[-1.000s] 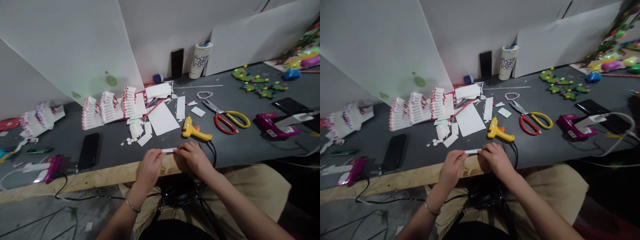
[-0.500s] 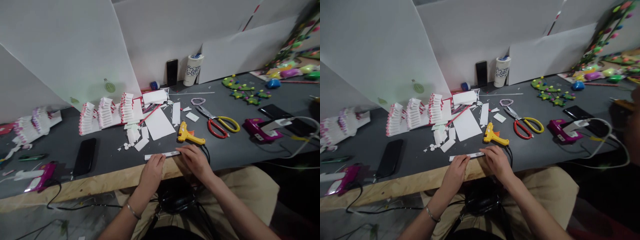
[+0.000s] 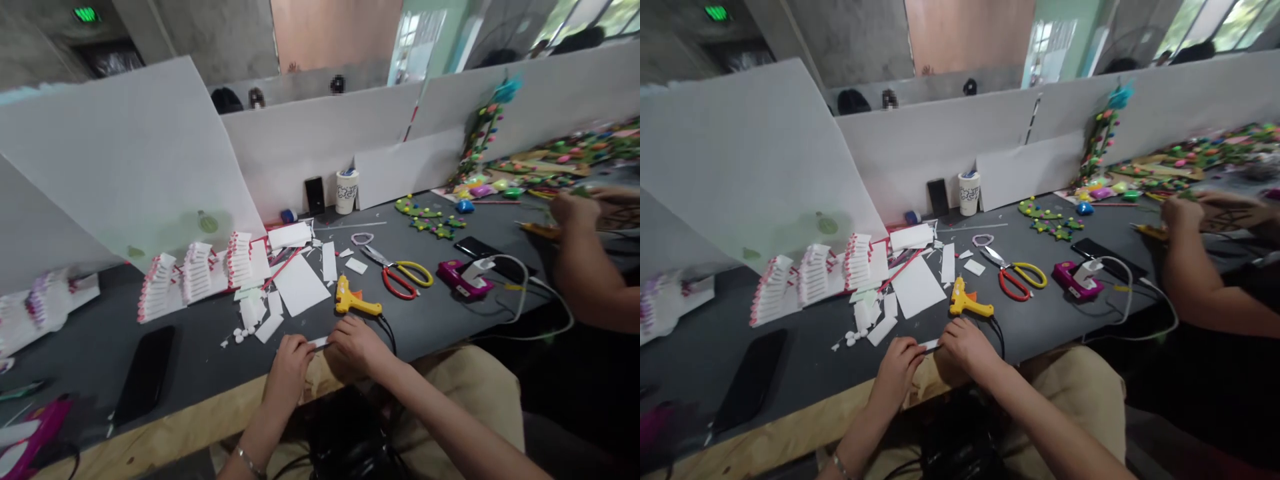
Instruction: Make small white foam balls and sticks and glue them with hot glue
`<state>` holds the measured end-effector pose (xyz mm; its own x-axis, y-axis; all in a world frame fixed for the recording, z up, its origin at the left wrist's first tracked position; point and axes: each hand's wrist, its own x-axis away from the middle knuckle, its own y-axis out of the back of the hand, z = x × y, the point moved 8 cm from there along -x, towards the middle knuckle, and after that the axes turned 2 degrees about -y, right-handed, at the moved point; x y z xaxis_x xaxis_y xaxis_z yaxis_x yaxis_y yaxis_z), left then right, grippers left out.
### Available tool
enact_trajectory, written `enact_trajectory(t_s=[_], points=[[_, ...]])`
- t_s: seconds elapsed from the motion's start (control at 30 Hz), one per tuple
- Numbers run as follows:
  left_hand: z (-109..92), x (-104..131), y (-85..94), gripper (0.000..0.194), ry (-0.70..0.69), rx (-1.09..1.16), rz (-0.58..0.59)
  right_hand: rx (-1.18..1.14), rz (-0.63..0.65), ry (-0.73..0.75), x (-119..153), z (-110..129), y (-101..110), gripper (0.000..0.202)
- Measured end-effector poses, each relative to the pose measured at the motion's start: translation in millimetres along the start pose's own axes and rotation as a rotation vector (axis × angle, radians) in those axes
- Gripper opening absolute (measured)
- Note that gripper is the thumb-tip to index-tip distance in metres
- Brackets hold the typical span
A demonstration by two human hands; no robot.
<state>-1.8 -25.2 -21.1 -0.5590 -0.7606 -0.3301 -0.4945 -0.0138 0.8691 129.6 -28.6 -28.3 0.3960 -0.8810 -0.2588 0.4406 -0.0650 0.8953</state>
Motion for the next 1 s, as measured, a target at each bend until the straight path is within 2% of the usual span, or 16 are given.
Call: enact_trajectory(t_s=[0.17, 0.27, 0.4, 0.53, 0.6, 0.77, 1.0], points=[[5.4, -6.8, 4.7, 0.011, 0.024, 0.047, -0.002, 0.005, -0.027, 0.028, -7.2, -2.1, -0.5, 0.011], [5.2, -6.5, 3.5, 0.013, -0.01, 0.021, -0.026, 0.012, -0.053, 0.043, -9.0, -0.2, -0.1, 0.011], [3.0, -5.3, 1.9, 0.018, -0.08, -0.086, -0.077, 0.064, -0.073, 0.072, -12.9, 1.9, -2.4, 0.01], [-3.5, -2.4, -3.0, 0.02, -0.205, -0.308, -0.11, 0.143, -0.085, 0.124, -16.0, 6.2, -5.8, 0.013], [-4.3, -0.9, -5.5, 0.021, -0.233, -0.377, -0.125, 0.173, -0.118, 0.144, -15.3, 9.6, -6.0, 0.013], [-1.0, -0.6, -4.3, 0.018, -0.164, -0.429, -0.168, 0.228, -0.276, 0.154, -10.4, 13.1, -8.2, 0.013], [3.3, 2.8, -6.9, 0.015, -0.194, -0.37, -0.203, 0.228, -0.378, 0.185, -11.4, 5.0, -18.9, 0.015]])
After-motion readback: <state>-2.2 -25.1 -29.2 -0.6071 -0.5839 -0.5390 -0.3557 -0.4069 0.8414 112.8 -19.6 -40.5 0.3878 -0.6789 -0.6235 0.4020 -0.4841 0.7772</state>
